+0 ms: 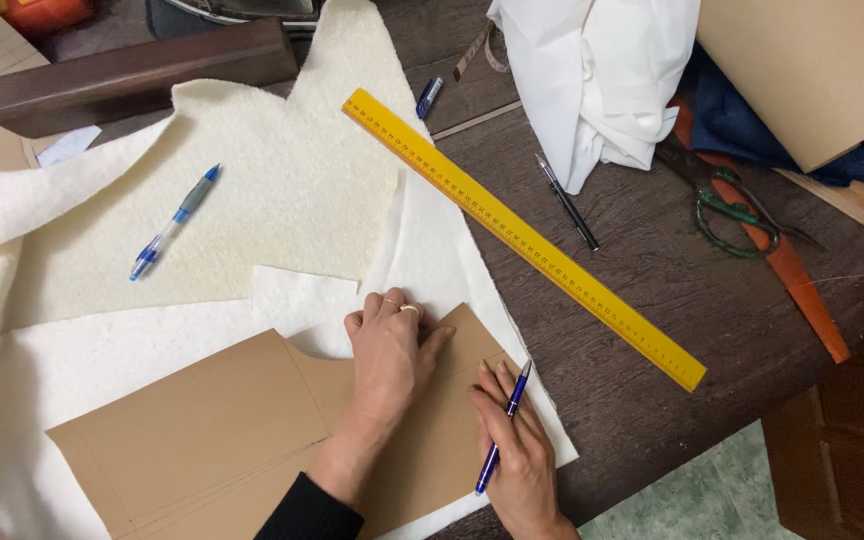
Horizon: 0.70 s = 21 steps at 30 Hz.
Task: Tracing a cardboard pattern onto fabric using a pen and ruler
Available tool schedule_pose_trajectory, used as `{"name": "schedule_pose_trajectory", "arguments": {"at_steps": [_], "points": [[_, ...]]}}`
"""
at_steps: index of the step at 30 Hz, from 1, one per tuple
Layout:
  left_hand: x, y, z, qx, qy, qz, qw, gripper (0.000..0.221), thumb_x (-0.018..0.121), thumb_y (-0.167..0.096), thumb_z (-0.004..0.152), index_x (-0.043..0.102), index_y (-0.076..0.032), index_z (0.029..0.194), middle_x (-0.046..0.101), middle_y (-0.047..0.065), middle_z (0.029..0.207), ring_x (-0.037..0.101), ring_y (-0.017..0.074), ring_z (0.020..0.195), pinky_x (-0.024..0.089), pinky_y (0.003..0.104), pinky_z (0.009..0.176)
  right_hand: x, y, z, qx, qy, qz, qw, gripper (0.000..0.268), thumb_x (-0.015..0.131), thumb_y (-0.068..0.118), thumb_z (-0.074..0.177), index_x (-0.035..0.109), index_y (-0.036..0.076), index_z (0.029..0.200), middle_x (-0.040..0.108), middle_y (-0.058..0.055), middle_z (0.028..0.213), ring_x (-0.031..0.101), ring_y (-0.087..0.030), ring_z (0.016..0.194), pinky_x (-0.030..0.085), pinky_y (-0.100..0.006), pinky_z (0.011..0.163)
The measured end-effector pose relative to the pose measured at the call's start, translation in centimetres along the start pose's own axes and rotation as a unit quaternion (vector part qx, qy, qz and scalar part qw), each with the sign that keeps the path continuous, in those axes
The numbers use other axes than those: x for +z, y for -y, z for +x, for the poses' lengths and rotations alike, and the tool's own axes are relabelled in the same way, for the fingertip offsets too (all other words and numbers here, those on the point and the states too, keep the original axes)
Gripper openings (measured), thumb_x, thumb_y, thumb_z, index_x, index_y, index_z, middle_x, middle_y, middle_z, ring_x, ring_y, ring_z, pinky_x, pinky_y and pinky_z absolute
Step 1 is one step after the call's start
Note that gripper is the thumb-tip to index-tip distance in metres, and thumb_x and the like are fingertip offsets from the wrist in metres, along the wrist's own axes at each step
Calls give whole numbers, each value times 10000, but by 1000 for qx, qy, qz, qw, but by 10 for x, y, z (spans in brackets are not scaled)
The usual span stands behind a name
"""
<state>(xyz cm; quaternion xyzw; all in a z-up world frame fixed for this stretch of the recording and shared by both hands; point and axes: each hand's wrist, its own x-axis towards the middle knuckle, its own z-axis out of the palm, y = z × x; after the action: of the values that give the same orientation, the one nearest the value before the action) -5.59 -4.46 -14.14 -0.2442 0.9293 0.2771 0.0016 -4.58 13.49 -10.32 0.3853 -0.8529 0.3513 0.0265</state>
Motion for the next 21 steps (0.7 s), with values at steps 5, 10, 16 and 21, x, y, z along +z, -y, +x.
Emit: {"name": "schedule_pose_trajectory", "arguments": {"at_steps": [5, 10, 16, 21], "points": [[-6, -1, 2, -2, 17, -10, 1000, 268, 739, -406, 774, 682, -153, 706, 568, 16, 895, 483, 277, 940, 322, 454, 772, 2, 2, -2, 7, -6, 0, 1000, 238, 471, 65, 954, 572, 17, 1164, 588, -193, 1303, 519, -377, 1282, 430, -438, 1070], [-8, -1, 2, -4, 28, -14, 999, 252, 731, -395, 788, 696, -151, 734, 577, 9, 911, 485, 268, 941, 317, 445, 776, 2, 5, 0, 11, -8, -1, 1000, 237, 470, 80, 957, 583, 18, 1157, 587, -188, 1306, 523, -367, 1280, 435, -430, 1063], [-6, 0, 4, -7, 32, 3, 999, 286, 742, -408, 782, 690, -129, 743, 582, 18, 935, 483, 273, 947, 322, 456, 769, 3, 3, -2, 11, -7, 3, 1000, 237, 487, 76, 952, 572, 30, 1168, 578, -193, 1319, 522, -377, 1284, 436, -435, 1060], [-9, -2, 3, -6, 37, -8, 999, 230, 735, -393, 780, 691, -178, 711, 586, 4, 920, 489, 264, 950, 323, 447, 778, 3, 9, 0, 15, -8, 1, 1000, 224, 475, 95, 957, 599, 30, 1132, 593, -183, 1301, 533, -362, 1271, 437, -424, 1050]]}}
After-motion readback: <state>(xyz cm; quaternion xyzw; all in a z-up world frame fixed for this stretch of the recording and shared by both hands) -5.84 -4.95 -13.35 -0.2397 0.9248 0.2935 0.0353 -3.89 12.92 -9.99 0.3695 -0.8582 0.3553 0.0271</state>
